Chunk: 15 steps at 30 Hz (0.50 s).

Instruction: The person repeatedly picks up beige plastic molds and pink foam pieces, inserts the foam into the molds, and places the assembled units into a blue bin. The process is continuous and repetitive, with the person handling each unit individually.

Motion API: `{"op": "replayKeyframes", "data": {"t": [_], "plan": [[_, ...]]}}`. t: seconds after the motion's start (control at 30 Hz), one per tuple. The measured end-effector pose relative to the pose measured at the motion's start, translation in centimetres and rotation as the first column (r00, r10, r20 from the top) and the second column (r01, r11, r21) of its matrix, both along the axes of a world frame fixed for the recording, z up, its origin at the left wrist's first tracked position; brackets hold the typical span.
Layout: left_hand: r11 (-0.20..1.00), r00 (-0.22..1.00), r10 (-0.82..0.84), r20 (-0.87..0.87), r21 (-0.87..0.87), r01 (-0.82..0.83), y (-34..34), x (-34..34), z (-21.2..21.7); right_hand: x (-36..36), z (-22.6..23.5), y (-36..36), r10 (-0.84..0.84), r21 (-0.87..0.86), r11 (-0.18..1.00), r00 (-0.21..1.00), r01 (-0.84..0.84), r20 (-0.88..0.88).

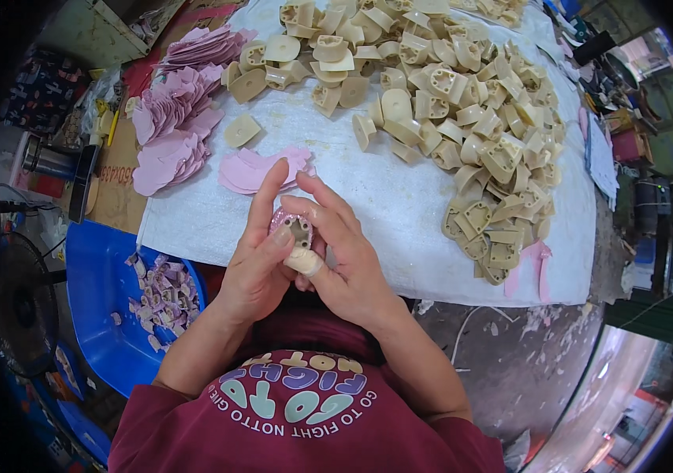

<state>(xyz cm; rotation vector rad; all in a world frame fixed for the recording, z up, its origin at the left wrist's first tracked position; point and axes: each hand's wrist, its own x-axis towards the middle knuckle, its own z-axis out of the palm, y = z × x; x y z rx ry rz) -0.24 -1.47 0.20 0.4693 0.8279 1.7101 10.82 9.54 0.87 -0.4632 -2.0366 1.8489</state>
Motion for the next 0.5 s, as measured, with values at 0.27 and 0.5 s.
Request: {"op": "replayKeyframes", "data": {"t": [0.27,0.5], "plan": [[0.995,0.978,-0.016,0.207,0.104,-0.006,0.0,0.4,0.1,0.5,-1.4,0.6,0.106,-0.362,0.906,0.945,-0.221,-0.311],[0.997,0.588,0.053,-0.807,0.075,0.013,-0.1,-2.4,-0.4,1.4,-2.7,1.2,-0.035,-0.502,0.864,0.992,-0.03,-0.12]]}}
